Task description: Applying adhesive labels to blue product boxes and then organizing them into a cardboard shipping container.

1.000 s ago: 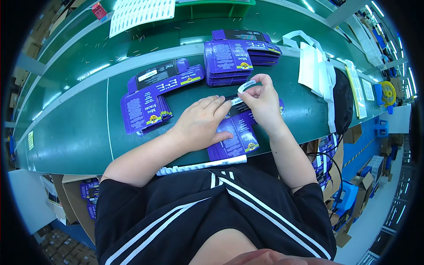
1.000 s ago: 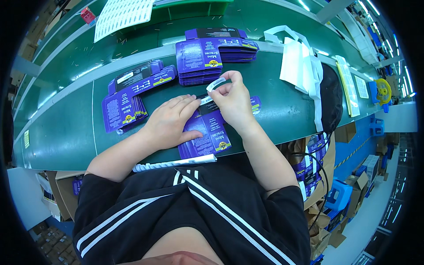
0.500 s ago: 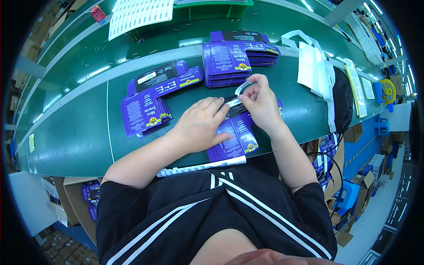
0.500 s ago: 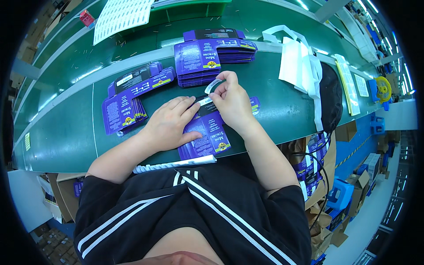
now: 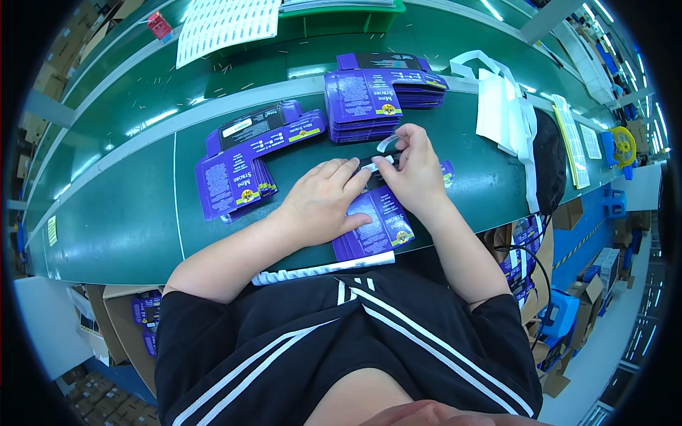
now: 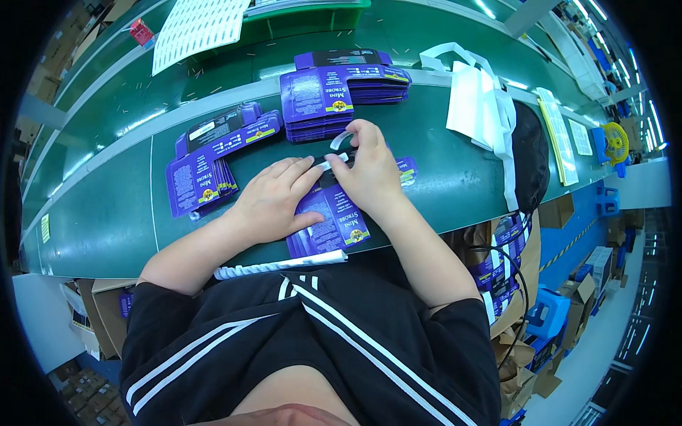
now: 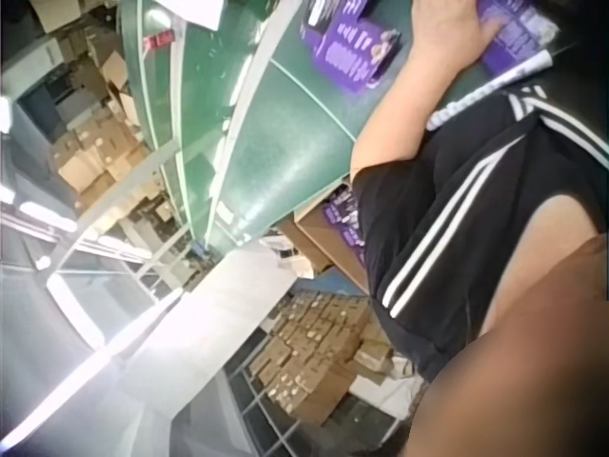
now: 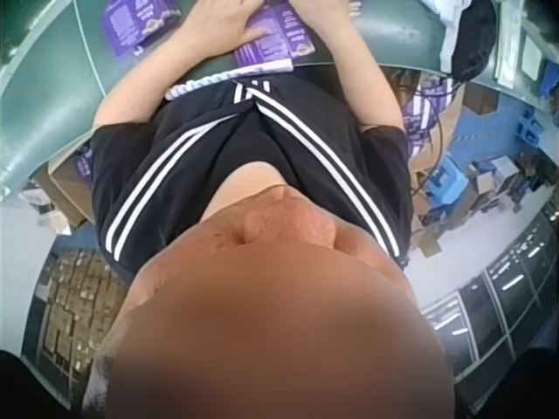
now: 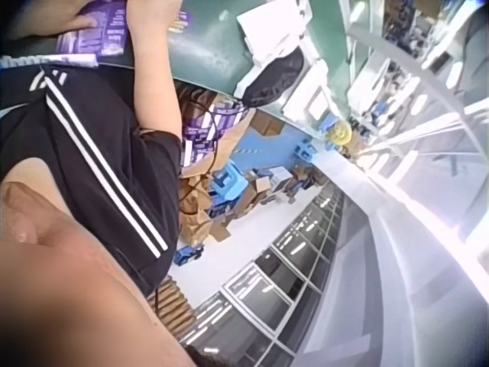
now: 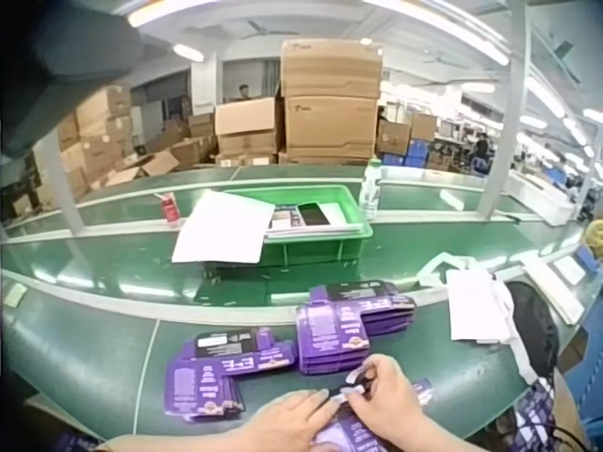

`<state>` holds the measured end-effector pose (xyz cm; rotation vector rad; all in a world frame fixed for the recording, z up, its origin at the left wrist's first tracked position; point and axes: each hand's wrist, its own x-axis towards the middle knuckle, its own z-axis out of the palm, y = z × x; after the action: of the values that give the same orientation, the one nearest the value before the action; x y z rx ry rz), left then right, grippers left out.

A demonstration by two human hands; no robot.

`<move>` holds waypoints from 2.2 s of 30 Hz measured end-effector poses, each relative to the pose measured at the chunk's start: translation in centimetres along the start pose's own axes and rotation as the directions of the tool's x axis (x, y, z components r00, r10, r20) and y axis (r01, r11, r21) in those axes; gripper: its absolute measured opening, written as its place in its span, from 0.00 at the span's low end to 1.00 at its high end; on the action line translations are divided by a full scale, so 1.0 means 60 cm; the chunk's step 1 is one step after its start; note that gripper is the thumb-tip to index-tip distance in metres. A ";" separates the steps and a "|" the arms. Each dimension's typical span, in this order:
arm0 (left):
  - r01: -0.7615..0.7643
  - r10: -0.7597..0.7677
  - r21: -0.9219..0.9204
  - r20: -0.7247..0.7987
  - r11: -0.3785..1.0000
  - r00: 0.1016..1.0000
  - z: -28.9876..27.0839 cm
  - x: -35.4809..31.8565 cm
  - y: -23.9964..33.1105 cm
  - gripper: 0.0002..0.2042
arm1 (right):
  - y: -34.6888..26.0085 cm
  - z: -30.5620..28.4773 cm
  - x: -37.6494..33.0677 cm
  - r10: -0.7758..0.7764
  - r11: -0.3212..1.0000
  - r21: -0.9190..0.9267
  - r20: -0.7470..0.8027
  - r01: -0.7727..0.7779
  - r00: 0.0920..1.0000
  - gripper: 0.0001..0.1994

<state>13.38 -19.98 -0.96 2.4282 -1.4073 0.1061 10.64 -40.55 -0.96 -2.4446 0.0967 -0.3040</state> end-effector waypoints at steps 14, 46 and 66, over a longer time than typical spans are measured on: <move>-0.015 0.010 0.044 0.111 0.999 0.994 -0.023 0.022 0.000 0.33 | 0.066 -0.099 -0.017 -0.209 0.978 0.014 0.142 0.210 0.967 0.37; 0.257 -0.260 0.038 0.091 0.966 0.961 -0.156 0.005 -0.118 0.36 | -0.025 -0.099 -0.014 0.249 0.692 0.699 0.004 -0.181 0.968 0.06; -0.128 0.126 -0.072 -0.039 0.989 0.991 -0.010 0.000 0.011 0.27 | 0.011 0.004 -0.013 0.087 0.914 0.401 -0.040 -0.064 0.995 0.15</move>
<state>12.89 -20.08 -0.24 2.2657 -1.5223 0.1229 9.93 -40.81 -1.69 -2.0211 0.1394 -0.3239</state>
